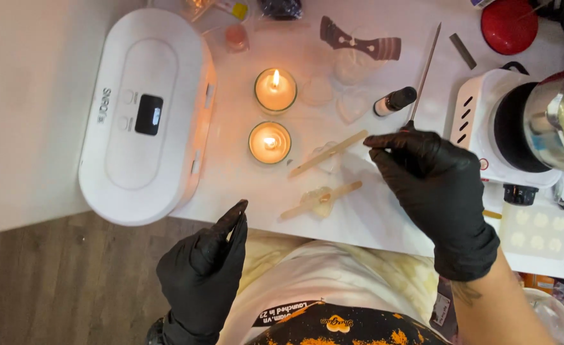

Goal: Preparing and pouring wax into heart-shaped molds to create decorative wax melts.

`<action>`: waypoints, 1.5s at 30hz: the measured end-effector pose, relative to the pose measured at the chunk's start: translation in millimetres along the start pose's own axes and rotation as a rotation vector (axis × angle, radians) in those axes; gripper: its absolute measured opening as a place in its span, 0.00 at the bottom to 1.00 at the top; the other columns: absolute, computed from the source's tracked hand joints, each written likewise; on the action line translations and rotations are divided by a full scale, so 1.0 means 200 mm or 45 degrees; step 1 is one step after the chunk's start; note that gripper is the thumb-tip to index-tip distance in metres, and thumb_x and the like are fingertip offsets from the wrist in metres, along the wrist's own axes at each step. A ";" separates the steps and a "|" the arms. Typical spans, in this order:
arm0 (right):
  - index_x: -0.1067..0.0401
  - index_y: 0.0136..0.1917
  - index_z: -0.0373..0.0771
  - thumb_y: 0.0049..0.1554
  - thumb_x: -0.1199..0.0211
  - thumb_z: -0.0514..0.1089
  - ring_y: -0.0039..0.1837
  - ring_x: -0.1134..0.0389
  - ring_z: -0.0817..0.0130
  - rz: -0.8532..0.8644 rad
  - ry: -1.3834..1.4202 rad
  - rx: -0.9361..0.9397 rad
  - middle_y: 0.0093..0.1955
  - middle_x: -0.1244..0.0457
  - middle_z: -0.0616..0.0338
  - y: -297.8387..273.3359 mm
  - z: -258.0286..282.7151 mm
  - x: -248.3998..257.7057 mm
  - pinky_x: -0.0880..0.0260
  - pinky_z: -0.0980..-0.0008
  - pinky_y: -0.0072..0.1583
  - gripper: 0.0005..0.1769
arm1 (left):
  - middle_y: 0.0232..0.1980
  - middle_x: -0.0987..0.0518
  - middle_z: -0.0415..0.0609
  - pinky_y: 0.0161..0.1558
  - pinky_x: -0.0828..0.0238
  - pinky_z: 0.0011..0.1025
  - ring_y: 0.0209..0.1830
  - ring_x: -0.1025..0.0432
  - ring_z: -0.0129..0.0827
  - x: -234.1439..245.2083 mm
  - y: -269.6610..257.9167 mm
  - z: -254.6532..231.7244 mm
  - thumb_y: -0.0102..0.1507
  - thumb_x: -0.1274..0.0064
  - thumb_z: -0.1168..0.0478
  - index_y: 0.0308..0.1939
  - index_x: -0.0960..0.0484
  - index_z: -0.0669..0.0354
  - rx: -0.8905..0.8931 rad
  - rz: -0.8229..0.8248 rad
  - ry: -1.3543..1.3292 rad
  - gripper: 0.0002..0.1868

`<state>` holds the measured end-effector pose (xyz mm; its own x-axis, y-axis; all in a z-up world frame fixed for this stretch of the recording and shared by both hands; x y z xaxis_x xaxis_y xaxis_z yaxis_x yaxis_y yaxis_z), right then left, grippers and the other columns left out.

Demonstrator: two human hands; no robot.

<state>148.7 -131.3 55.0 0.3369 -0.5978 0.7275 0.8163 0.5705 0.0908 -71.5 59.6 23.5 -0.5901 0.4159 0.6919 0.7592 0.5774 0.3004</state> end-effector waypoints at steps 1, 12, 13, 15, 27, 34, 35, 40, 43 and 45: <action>0.21 0.54 0.40 0.56 0.30 0.35 0.54 0.31 0.76 -0.032 0.035 0.048 0.48 0.30 0.60 -0.01 -0.01 0.00 0.31 0.72 0.55 0.12 | 0.20 0.30 0.45 0.25 0.39 0.30 0.18 0.35 0.31 -0.02 0.01 0.01 0.58 0.33 0.69 0.50 0.10 0.53 0.016 0.042 0.045 0.16; 0.20 0.58 0.45 0.54 0.29 0.42 0.31 0.38 0.75 0.137 -0.116 -0.311 0.28 0.36 0.61 0.08 -0.04 -0.08 0.34 0.72 0.37 0.17 | 0.24 0.20 0.43 0.26 0.31 0.25 0.21 0.25 0.26 -0.16 0.04 0.09 0.56 0.34 0.64 0.46 0.10 0.48 0.209 0.203 -0.086 0.14; 0.23 0.61 0.44 0.56 0.32 0.42 0.30 0.37 0.77 0.110 -0.203 -0.237 0.28 0.36 0.62 0.10 -0.03 -0.08 0.35 0.73 0.37 0.19 | 0.24 0.19 0.45 0.27 0.31 0.25 0.21 0.25 0.25 -0.17 0.03 0.08 0.56 0.34 0.64 0.46 0.09 0.49 0.206 0.212 -0.066 0.14; 0.23 0.61 0.44 0.58 0.34 0.42 0.29 0.38 0.75 0.128 -0.165 -0.356 0.27 0.37 0.61 0.08 -0.06 -0.09 0.35 0.71 0.36 0.17 | 0.33 0.16 0.44 0.31 0.29 0.24 0.28 0.25 0.21 -0.18 0.02 0.08 0.59 0.38 0.65 0.48 0.12 0.54 0.332 0.178 -0.329 0.13; 0.28 0.66 0.39 0.62 0.44 0.39 0.31 0.43 0.75 0.242 0.356 -0.716 0.27 0.42 0.62 0.06 -0.18 -0.12 0.38 0.71 0.37 0.20 | 0.24 0.20 0.41 0.22 0.37 0.24 0.19 0.37 0.18 -0.24 0.12 0.03 0.61 0.41 0.65 0.54 0.10 0.53 1.135 0.456 -0.556 0.17; 0.28 0.66 0.36 0.62 0.46 0.36 0.31 0.44 0.74 0.270 0.417 -0.672 0.29 0.44 0.62 0.06 -0.19 -0.13 0.39 0.70 0.36 0.20 | 0.39 0.10 0.42 0.37 0.25 0.21 0.35 0.23 0.15 -0.26 0.09 0.06 0.61 0.41 0.66 0.52 0.12 0.57 0.826 0.386 -0.523 0.15; 0.28 0.66 0.36 0.62 0.46 0.36 0.31 0.44 0.74 0.272 0.416 -0.674 0.29 0.44 0.62 0.06 -0.18 -0.13 0.39 0.70 0.36 0.20 | 0.39 0.10 0.42 0.37 0.25 0.21 0.35 0.23 0.15 -0.25 0.10 0.05 0.61 0.41 0.66 0.52 0.12 0.57 0.828 0.386 -0.523 0.15; 0.27 0.66 0.37 0.62 0.46 0.36 0.31 0.43 0.74 0.286 0.372 -0.739 0.29 0.43 0.64 0.07 -0.16 -0.13 0.38 0.71 0.36 0.20 | 0.45 0.09 0.46 0.44 0.22 0.22 0.42 0.19 0.18 -0.26 0.11 0.06 0.62 0.42 0.65 0.52 0.12 0.57 0.854 0.429 -0.558 0.15; 0.29 0.67 0.35 0.60 0.46 0.34 0.33 0.43 0.75 0.260 0.440 -0.604 0.32 0.43 0.66 0.05 -0.19 -0.12 0.37 0.73 0.38 0.22 | 0.43 0.09 0.46 0.41 0.23 0.24 0.39 0.18 0.20 -0.26 0.14 0.04 0.60 0.42 0.64 0.52 0.12 0.54 0.946 0.515 -0.481 0.16; 0.29 0.67 0.36 0.59 0.47 0.33 0.32 0.42 0.75 0.261 0.427 -0.609 0.32 0.42 0.66 0.05 -0.19 -0.12 0.36 0.73 0.38 0.23 | 0.44 0.09 0.46 0.43 0.22 0.23 0.41 0.18 0.20 -0.27 0.15 0.04 0.61 0.42 0.64 0.52 0.12 0.55 0.900 0.490 -0.485 0.16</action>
<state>167.1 -132.6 12.0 0.5751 -0.6914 0.4373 0.8130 0.4235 -0.3997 -20.2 59.9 -9.7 -0.4762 0.8031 0.3580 0.6512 0.5957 -0.4701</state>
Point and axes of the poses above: each hand's wrist, its own y-axis towards the middle knuckle, its own x-axis out of the back of the hand, z = x × y, the point moved 2 cm from there along y, towards the middle knuckle
